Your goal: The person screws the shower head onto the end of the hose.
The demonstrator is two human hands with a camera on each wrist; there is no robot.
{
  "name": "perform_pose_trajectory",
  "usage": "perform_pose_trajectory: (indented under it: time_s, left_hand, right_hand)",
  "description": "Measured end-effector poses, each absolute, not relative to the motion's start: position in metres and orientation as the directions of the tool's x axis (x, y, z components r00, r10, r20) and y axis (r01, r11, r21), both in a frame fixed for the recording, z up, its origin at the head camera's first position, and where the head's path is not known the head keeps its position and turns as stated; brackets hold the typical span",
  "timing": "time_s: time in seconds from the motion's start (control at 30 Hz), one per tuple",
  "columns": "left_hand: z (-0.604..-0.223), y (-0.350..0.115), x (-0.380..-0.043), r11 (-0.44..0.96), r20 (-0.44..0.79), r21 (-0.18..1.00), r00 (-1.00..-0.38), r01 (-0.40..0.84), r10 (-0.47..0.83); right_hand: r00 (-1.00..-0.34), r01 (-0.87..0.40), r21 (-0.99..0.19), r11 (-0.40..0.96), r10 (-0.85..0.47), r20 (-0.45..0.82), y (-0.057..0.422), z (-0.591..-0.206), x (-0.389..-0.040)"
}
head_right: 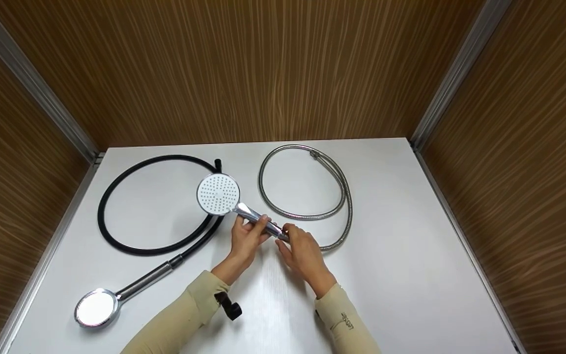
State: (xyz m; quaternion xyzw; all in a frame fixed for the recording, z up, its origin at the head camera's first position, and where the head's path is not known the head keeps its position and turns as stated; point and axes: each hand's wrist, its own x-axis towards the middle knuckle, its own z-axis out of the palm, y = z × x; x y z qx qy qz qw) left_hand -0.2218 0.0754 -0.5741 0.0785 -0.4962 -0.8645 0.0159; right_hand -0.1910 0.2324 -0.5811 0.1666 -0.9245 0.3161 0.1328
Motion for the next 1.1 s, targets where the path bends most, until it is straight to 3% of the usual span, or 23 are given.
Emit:
perform_pose_trajectory:
  time_s: [1.1]
  left_hand:
    - [-0.5751,0.0733,-0.2207,-0.490,-0.114,0.871,-0.988,-0.047,-0.107]
  right_hand:
    - [-0.903,-0.405,-0.526,0.748,-0.235,0.361,0.2314,-0.5822,-0.1922]
